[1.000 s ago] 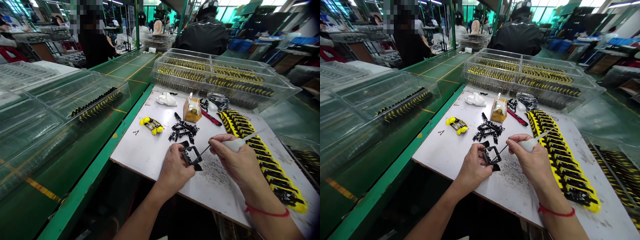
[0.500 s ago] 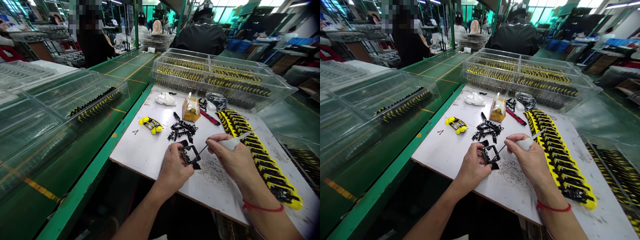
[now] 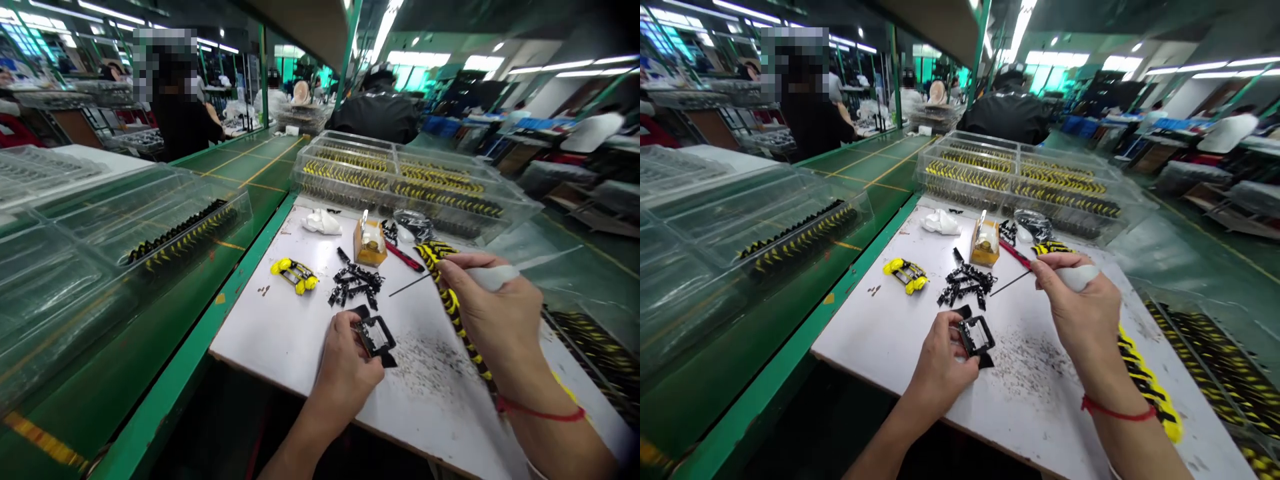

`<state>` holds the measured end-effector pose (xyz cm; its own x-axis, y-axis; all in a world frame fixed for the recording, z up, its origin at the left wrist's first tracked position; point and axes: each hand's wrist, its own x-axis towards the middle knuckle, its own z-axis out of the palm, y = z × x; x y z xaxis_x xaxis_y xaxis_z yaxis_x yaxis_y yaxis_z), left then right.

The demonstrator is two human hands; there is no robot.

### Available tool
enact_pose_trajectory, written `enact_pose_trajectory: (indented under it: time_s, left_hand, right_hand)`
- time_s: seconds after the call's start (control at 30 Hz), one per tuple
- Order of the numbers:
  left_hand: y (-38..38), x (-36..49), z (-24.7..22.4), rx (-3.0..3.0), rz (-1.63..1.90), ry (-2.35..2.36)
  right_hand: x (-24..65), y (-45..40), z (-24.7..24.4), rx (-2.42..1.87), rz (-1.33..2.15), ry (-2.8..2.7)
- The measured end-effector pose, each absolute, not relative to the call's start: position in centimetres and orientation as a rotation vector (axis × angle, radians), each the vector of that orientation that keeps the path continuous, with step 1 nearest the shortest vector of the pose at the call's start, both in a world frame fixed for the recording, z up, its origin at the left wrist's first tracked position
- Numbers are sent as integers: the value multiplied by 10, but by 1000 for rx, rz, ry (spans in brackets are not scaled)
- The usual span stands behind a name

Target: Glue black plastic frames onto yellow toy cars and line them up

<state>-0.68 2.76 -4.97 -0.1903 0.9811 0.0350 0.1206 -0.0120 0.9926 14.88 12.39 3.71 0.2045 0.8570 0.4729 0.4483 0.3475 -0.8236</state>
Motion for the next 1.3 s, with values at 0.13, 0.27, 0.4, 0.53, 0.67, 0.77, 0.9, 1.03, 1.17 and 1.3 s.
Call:
enact_pose_trajectory:
  time_s: [0.13,0.27,0.4,0.53,0.67,0.77,0.9,1.03,1.17,1.3]
  left_hand:
    - [30,-3,-51,1210,1272,1486]
    - [32,0,-45,1181,1206,1523]
    - [33,1,-44,1185,1202,1511]
    - [33,0,-49,1209,1241,1496]
    - [32,-3,-48,1235,1211,1483]
    - [32,-3,-44,1259,1219,1478]
    - [29,-2,-45,1390,1272,1474]
    - [21,1,-50,1670,1390,1444]
    - [15,2,-48,2012,1448,1446]
    - [14,-1,-44,2445,1463,1530]
  right_hand:
    - [134,154,55,-1253,128,-1451]
    - [118,187,51,-1115,-12,-1579]
    - [105,213,33,-1036,-58,-1671]
    - [96,228,17,-1041,25,-1783]
    - [100,208,19,-1104,90,-1782]
    - [111,164,26,-1146,301,-1871]
    - [123,104,23,-1150,960,-2089]
    - [134,80,16,-1151,1046,-2000]
    - [150,71,19,-1069,1172,-1828]
    - [168,54,18,-1052,1237,-1646]
